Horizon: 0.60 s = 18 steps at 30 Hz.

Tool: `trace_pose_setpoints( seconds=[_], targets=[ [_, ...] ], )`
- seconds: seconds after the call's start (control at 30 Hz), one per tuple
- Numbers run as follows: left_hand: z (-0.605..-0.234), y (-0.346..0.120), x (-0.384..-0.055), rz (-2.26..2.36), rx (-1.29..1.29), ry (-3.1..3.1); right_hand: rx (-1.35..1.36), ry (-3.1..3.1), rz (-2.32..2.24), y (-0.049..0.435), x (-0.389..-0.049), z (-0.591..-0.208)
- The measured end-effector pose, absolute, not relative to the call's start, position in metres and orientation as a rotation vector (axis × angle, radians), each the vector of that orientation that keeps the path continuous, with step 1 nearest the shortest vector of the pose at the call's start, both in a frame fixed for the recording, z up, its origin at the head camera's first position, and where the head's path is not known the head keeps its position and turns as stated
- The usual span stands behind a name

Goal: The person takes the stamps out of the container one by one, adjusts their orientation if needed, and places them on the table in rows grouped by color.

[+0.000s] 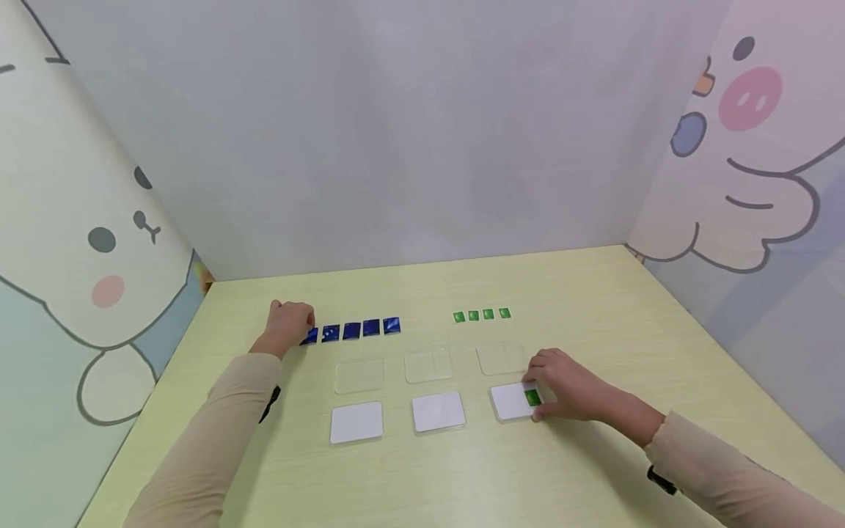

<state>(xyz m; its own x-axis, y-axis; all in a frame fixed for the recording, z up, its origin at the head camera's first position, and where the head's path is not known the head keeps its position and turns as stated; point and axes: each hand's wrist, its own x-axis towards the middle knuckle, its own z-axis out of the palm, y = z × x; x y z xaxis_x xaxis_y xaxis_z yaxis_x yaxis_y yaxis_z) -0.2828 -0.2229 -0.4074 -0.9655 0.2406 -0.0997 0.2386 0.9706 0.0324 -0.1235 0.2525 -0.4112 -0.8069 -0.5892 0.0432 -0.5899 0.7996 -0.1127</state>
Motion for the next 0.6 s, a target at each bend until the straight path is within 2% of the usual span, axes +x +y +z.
trace_pose_setpoints(
  seconds=[0.6],
  targets=[
    [-0.4, -0.219, -0.272, 0.065, 0.376, 3.029, 0.977, -2.954, 0.197, 0.254, -0.122, -0.412]
  ],
)
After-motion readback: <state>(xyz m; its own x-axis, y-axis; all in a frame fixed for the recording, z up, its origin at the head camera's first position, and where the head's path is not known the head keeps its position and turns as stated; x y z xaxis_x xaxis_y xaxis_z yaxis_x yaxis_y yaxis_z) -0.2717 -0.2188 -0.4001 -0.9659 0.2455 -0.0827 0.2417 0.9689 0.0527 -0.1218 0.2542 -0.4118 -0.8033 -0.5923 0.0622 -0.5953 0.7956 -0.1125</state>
